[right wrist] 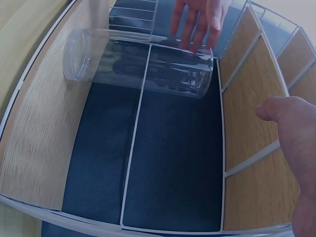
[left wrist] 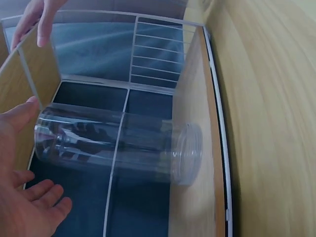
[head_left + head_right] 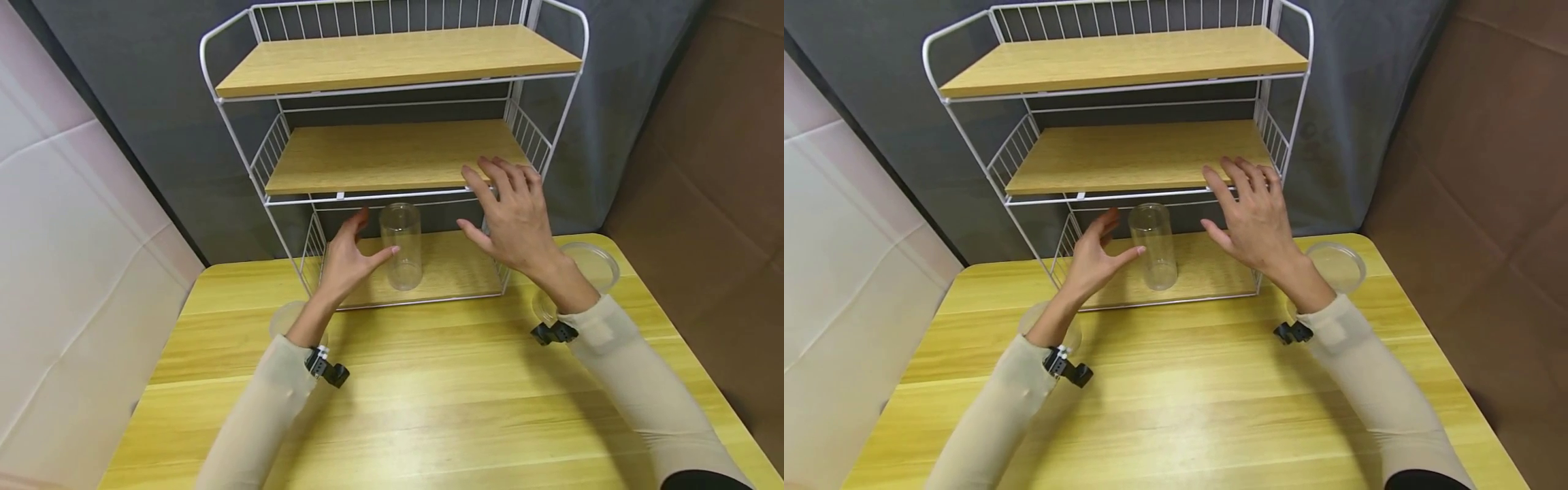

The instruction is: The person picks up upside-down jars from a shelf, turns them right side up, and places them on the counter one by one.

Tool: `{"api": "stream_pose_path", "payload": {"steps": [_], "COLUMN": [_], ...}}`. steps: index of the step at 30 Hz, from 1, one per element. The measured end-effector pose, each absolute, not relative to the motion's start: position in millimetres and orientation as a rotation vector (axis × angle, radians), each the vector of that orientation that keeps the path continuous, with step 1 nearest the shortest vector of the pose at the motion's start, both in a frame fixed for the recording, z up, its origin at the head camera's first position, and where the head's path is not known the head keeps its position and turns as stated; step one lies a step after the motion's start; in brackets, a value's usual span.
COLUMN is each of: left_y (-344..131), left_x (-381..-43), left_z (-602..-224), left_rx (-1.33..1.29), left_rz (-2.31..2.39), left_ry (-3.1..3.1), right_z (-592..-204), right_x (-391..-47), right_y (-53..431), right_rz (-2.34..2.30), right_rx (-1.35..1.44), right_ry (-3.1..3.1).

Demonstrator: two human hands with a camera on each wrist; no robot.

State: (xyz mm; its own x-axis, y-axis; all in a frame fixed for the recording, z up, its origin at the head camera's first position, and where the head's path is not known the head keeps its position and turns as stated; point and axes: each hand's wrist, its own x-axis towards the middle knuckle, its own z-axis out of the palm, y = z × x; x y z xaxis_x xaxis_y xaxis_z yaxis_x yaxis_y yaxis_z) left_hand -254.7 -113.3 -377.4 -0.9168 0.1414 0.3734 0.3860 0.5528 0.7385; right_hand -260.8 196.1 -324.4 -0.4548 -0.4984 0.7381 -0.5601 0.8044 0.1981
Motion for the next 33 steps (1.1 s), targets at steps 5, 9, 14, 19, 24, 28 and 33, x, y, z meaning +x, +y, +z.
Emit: {"api": "stream_pose_path", "payload": {"steps": [5,9,14,19,24,28,33], "left_y": [-106.5,-102.6,-100.1,-97.6,-94.8,-92.5,-90.1], "left_x": [-264.2,-269.9,-276.0,-280.7,-282.3,-283.6,-285.9], "left_z": [-381.1,-383.1,-384.7,-385.0,-384.4,-385.7,-387.5], "left_rx": [-0.470,-0.488,-0.469,-0.478,-0.481,-0.464,-0.442], "left_rz": [-1.374,-1.449,-1.522,-1.613,-1.676,-1.705,-1.717], "left_ry": [-2.483,-2.454,-2.452,-2.457,-2.464,-2.455,-2.412], "right_z": [-325.1,-325.6,-326.2,-326.3,-326.2,-326.4,-325.9], "right_x": [-260.7,-261.0,-261.9,-261.9,-261.3,-261.2,-261.7], "right_y": [195.7,195.2,194.2,194.2,194.7,195.1,195.3], "right_rz": [0.094,0.092,0.101,0.104,0.106,0.102,0.101], "right_rx": [0.772,0.771,0.778,0.776,0.772,0.767,0.769], "right_ry": [-2.134,-2.129,-2.136,-2.134,-2.133,-2.134,-2.129]}}
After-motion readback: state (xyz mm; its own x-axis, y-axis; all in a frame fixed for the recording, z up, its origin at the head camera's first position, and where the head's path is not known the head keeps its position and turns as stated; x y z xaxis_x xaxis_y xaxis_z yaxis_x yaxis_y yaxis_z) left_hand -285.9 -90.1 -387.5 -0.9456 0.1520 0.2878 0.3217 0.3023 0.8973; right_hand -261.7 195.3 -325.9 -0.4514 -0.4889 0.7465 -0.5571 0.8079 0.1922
